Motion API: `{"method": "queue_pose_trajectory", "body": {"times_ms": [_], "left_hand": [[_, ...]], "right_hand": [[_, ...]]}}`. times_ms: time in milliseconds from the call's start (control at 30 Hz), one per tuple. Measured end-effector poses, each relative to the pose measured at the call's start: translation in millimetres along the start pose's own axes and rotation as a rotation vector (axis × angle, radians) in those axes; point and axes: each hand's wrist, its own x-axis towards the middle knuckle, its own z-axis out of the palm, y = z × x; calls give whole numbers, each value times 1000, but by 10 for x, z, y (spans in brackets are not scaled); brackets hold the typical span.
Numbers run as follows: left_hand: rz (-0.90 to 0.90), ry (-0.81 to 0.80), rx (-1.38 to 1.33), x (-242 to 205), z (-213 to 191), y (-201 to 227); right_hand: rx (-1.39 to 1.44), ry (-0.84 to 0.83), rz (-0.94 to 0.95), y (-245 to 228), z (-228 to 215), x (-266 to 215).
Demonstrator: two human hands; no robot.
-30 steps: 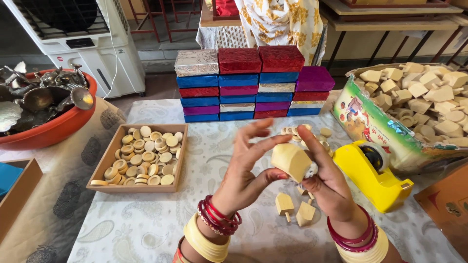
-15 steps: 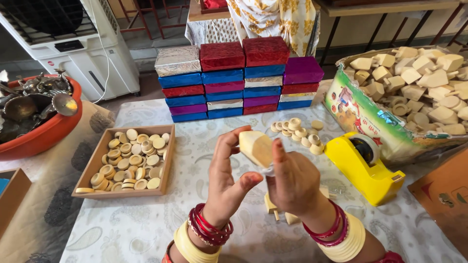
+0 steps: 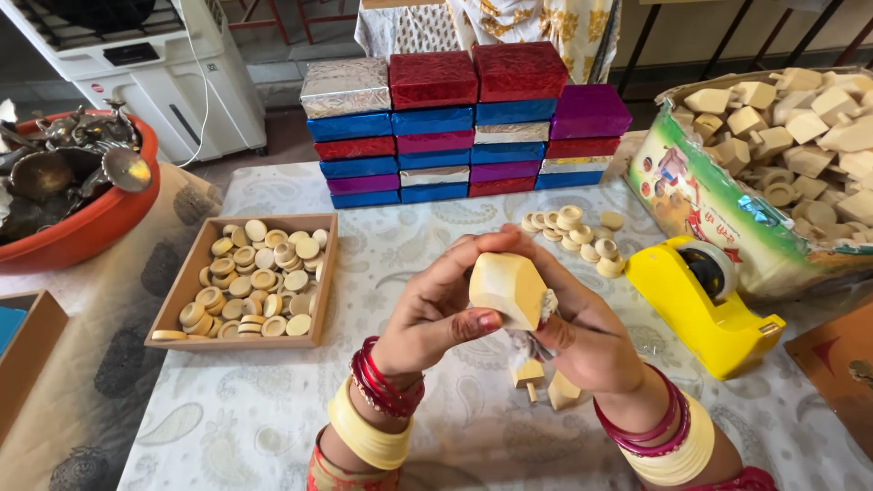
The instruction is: Polishing small wooden toy components with a white cloth.
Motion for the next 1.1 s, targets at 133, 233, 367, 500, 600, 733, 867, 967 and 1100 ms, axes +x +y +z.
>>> {"method": "queue_pose_trajectory", "body": {"times_ms": [133, 233, 367, 500, 600, 733, 867, 967, 1100], "left_hand": [[15, 8, 227, 41, 70, 62], [36, 69, 350, 38, 98, 59], [82, 278, -41, 31, 87, 113], [71, 287, 203, -14, 23, 163], [35, 251, 707, 83, 215, 179], [-5, 258, 817, 118, 356, 47], [97, 316, 1117, 126, 405, 49], [54, 285, 1164, 149, 470, 51], [56, 281, 1017, 162, 501, 36]], "right_hand": [[210, 2, 119, 19, -85, 31], [375, -92, 133, 42, -139, 20], [-158, 48, -79, 12, -106, 13], [-774, 287, -481, 23, -183, -97], [-1200, 269, -713, -177, 33, -8], [-1483, 70, -777, -147, 81, 122], [-1351, 21, -650, -136, 50, 127], [-1246, 58, -568, -147, 29, 85], [-921, 73, -484, -24, -117, 23]]}}
